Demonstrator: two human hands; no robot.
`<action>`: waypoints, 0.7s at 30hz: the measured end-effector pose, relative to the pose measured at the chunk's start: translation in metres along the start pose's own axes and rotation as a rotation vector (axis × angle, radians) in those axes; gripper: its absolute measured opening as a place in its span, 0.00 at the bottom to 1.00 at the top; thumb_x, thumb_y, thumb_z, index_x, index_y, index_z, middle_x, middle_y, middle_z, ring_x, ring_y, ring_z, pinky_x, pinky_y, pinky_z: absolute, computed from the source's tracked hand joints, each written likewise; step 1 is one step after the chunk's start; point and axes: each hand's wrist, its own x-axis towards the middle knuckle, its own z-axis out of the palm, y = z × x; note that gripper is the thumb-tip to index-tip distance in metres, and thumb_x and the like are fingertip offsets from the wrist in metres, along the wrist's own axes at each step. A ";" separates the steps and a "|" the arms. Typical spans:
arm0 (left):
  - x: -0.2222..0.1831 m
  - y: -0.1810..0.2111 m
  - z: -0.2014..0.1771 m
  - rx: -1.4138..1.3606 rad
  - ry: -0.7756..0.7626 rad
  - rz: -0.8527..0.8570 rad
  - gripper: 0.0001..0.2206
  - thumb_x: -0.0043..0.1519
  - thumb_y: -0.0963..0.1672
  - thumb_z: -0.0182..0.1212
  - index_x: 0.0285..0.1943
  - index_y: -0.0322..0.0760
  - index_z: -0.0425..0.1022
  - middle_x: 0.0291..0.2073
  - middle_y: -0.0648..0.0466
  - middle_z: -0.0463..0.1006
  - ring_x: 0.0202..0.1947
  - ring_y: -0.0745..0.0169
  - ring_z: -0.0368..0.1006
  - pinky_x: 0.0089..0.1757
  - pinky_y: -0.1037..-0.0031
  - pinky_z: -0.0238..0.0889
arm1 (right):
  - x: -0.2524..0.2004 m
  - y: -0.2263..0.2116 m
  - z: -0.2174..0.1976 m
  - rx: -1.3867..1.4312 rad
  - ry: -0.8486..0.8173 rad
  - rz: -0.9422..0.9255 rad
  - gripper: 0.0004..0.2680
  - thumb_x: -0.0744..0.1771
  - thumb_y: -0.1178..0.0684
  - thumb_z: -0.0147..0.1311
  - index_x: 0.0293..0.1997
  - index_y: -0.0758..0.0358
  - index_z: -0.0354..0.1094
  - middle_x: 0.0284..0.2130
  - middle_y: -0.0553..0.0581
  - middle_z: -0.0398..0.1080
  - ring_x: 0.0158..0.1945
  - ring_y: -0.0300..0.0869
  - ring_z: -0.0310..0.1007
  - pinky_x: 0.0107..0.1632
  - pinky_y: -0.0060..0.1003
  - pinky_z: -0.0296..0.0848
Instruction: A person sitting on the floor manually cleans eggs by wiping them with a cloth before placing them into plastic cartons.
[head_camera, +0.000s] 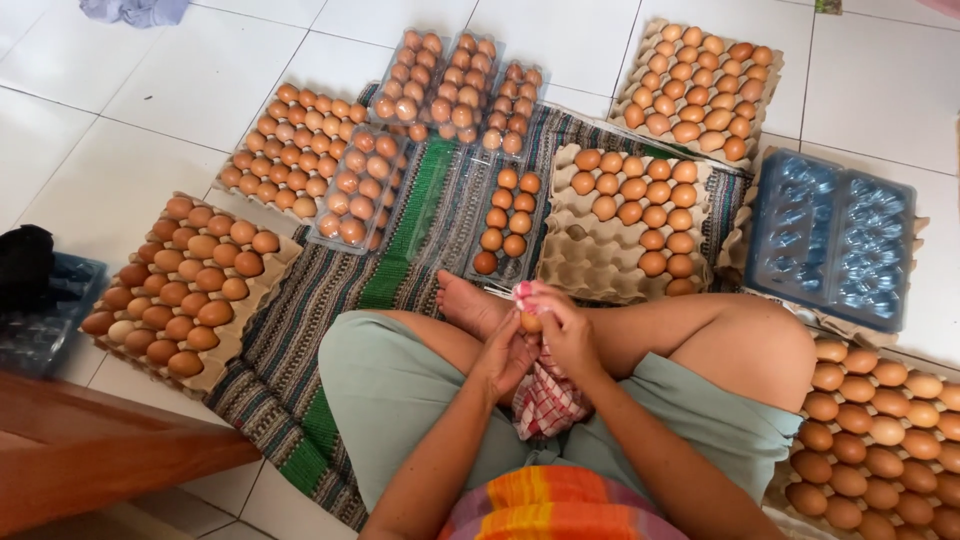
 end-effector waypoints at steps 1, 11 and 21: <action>0.001 0.000 -0.002 0.002 -0.004 0.001 0.07 0.67 0.46 0.63 0.52 0.50 0.76 0.37 0.55 0.80 0.32 0.63 0.77 0.33 0.84 0.71 | 0.006 0.005 -0.001 -0.001 0.002 -0.004 0.11 0.66 0.66 0.49 0.45 0.60 0.79 0.53 0.62 0.77 0.60 0.54 0.73 0.64 0.50 0.68; 0.009 -0.003 0.000 0.084 -0.017 -0.033 0.14 0.66 0.51 0.62 0.59 0.50 0.75 0.45 0.55 0.80 0.41 0.58 0.79 0.42 0.67 0.77 | -0.015 -0.009 0.009 -0.189 -0.021 -0.163 0.11 0.66 0.62 0.51 0.45 0.52 0.80 0.54 0.54 0.77 0.61 0.50 0.73 0.64 0.46 0.68; 0.003 0.002 0.000 0.163 0.004 -0.075 0.14 0.71 0.48 0.54 0.66 0.54 0.69 0.48 0.49 0.79 0.41 0.52 0.83 0.46 0.69 0.79 | 0.005 0.041 -0.014 0.024 0.008 0.281 0.11 0.67 0.62 0.48 0.49 0.59 0.78 0.51 0.64 0.77 0.59 0.55 0.73 0.61 0.48 0.69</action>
